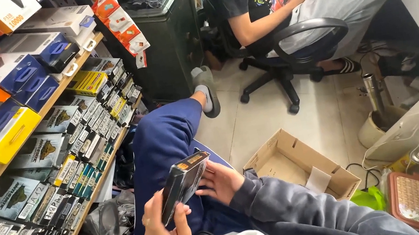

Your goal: Inspecting and organizing mobile phone screen protectors by removing them from their packaging and placing them back.

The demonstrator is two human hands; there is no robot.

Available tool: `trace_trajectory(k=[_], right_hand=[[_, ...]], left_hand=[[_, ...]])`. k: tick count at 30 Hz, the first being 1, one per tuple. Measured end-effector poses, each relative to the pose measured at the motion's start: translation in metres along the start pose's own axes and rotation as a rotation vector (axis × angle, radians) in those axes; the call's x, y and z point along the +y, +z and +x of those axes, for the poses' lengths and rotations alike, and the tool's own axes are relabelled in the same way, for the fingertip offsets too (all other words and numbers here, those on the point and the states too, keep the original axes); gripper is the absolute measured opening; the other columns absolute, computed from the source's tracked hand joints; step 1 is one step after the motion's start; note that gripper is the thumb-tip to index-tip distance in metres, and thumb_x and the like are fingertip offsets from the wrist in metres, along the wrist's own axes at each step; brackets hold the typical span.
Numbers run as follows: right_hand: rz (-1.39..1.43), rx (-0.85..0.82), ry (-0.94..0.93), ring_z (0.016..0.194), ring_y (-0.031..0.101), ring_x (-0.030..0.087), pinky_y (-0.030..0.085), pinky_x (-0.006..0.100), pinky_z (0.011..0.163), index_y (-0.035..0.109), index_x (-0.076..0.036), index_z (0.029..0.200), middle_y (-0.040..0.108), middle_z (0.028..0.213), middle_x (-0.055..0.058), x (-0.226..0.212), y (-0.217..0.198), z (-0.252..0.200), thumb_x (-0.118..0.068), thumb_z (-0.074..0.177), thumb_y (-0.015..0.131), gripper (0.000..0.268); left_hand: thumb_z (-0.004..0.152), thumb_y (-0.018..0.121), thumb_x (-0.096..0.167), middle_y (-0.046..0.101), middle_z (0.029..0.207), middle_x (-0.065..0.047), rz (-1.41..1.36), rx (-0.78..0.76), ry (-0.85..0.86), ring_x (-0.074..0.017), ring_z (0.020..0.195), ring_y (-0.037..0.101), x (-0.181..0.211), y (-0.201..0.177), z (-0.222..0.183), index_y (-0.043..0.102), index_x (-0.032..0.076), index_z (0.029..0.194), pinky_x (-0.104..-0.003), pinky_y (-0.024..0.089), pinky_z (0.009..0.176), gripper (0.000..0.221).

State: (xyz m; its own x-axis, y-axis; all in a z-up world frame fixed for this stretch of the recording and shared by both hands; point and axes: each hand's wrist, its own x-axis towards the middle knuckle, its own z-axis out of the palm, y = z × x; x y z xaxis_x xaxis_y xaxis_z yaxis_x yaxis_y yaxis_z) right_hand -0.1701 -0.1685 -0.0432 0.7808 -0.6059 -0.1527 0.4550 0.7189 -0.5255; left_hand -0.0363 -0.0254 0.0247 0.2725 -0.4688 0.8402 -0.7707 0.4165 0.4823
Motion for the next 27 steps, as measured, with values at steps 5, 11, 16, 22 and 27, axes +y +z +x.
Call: trace_trajectory(k=[5,11,16,22,27], right_hand=[[-0.096,0.052,-0.059,0.097,0.069,0.021,0.059,0.038,0.084,0.057,-0.02,0.142,0.072,0.115,0.006,-0.005,-0.001,0.002,-0.035,0.1,0.058,0.045],[-0.247,0.105,-0.158,0.092,0.068,0.021,0.057,0.031,0.072,0.056,-0.016,0.143,0.071,0.116,0.008,-0.006,-0.011,0.008,-0.033,0.101,0.057,0.046],[-0.278,0.06,-0.257,0.081,0.071,0.021,0.062,0.031,0.062,0.058,-0.008,0.137,0.074,0.109,0.013,-0.011,-0.035,0.024,-0.031,0.099,0.063,0.045],[-0.054,0.219,-0.433,0.093,0.073,0.025,0.062,0.045,0.071,0.061,-0.01,0.13,0.075,0.113,0.011,-0.038,-0.048,0.025,-0.026,0.081,0.08,0.055],[0.15,0.443,-0.474,0.106,0.074,0.034,0.067,0.048,0.089,0.062,-0.021,0.134,0.069,0.126,0.011,-0.074,-0.099,0.034,-0.027,0.099,0.068,0.036]], left_hand=[[0.099,0.06,0.008,0.059,0.124,-0.025,-0.026,-0.016,-0.105,-0.016,0.059,0.075,0.007,0.004,0.007,0.049,-0.004,0.138,-0.024,0.066,0.062,0.042],[0.1,0.055,0.013,0.065,0.122,-0.021,-0.079,0.045,-0.383,-0.0223,0.054,0.075,0.019,-0.001,0.026,0.044,-0.004,0.143,-0.025,0.063,0.053,0.048],[0.103,0.051,0.013,0.069,0.104,-0.025,-0.137,0.105,-0.444,-0.0242,0.051,0.072,0.022,0.002,0.036,0.04,-0.004,0.148,-0.027,0.061,0.053,0.049],[0.111,0.045,0.017,0.064,0.117,-0.03,-0.209,0.403,-0.547,-0.0262,0.048,0.064,0.004,-0.013,0.044,0.034,0.006,0.15,-0.027,0.058,0.048,0.042],[0.109,0.055,0.035,0.053,0.118,-0.017,-0.522,0.685,-0.891,-0.0256,0.065,0.073,-0.039,-0.015,0.036,0.037,0.029,0.151,-0.032,0.072,0.063,0.046]])
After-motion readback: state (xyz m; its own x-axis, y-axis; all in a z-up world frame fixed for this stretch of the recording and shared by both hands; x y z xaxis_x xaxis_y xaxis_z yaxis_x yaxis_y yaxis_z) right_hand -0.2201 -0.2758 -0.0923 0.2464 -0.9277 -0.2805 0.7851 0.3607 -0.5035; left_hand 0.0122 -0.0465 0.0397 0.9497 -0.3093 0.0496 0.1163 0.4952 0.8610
